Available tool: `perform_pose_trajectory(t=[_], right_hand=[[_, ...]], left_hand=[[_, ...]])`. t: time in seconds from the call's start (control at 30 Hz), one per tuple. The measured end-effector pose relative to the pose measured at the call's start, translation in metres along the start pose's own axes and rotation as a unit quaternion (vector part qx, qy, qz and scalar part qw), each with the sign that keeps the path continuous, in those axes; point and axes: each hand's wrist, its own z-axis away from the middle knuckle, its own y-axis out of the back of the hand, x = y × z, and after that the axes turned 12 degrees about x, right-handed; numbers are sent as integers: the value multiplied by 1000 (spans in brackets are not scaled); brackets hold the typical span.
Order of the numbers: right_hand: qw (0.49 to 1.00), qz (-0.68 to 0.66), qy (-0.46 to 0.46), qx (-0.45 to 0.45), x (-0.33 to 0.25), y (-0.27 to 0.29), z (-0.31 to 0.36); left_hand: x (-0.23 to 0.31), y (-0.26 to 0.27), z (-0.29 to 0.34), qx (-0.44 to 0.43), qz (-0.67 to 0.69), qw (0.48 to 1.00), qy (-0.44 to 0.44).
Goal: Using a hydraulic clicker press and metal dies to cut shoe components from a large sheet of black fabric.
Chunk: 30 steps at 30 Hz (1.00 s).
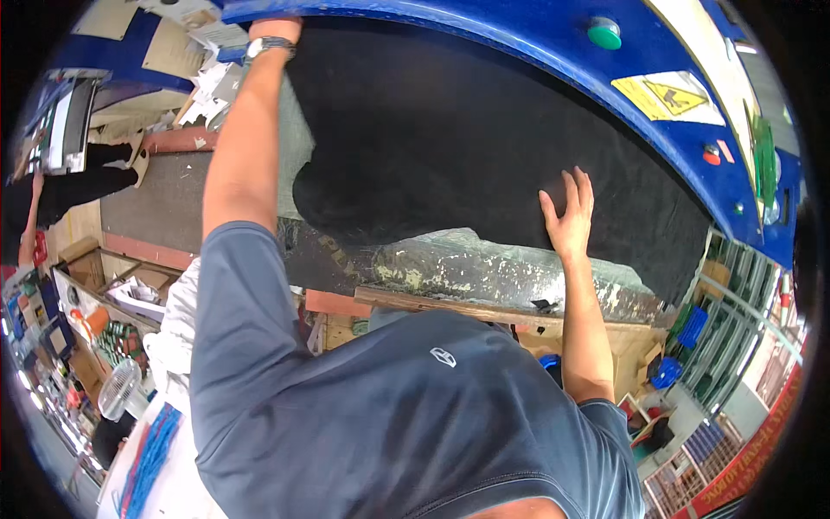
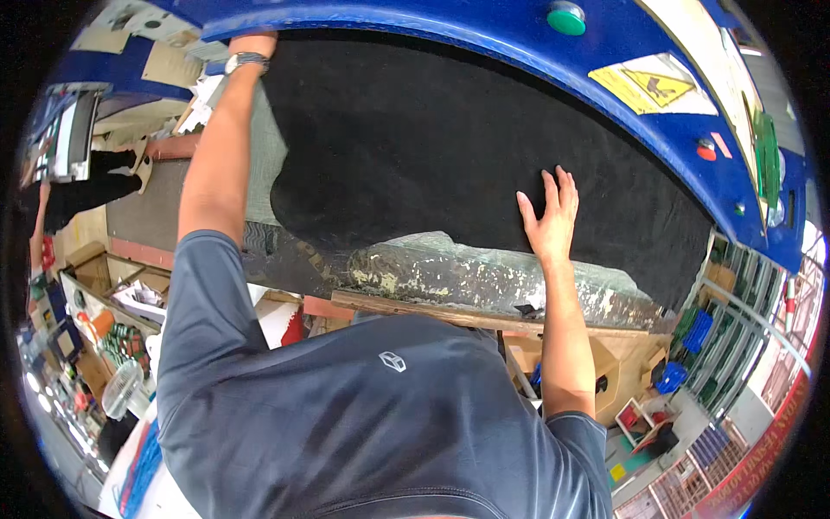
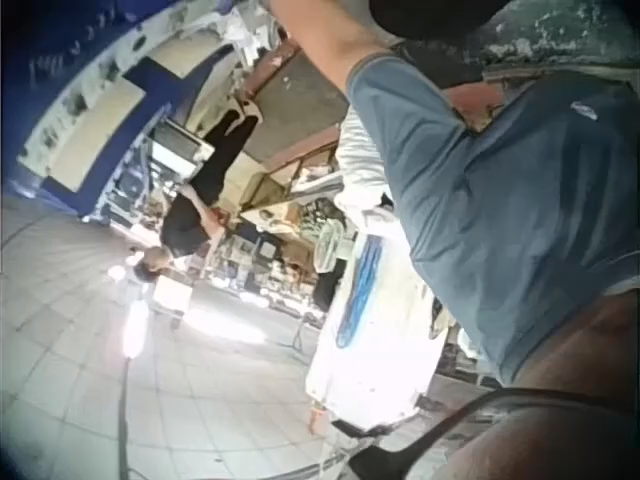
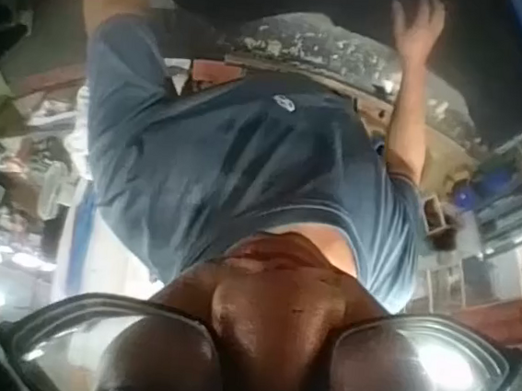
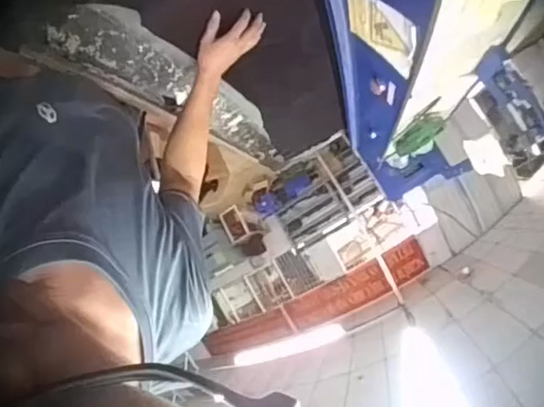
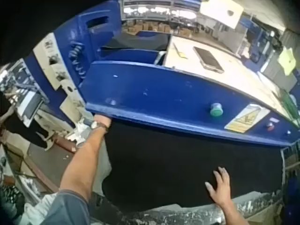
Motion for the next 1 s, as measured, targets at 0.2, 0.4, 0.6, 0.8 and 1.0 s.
perform_pose_trajectory(t=[0.2,0.4,0.6,0.8,1.0], right_hand=[[993,111,50,9,2,8,-18],[991,95,92,1,-10,3,-27],[985,162,54,-21,3,13,-20],[979,174,105,-32,-34,-13,-45],[968,91,231,-42,-111,-48,-52]], left_hand=[[42,-29,-24,16,16,1000,16],[-41,6,-32,-21,-46,994,-97],[89,158,107,-14,185,976,118],[108,305,228,-190,168,963,91],[92,323,227,-296,310,869,249]])
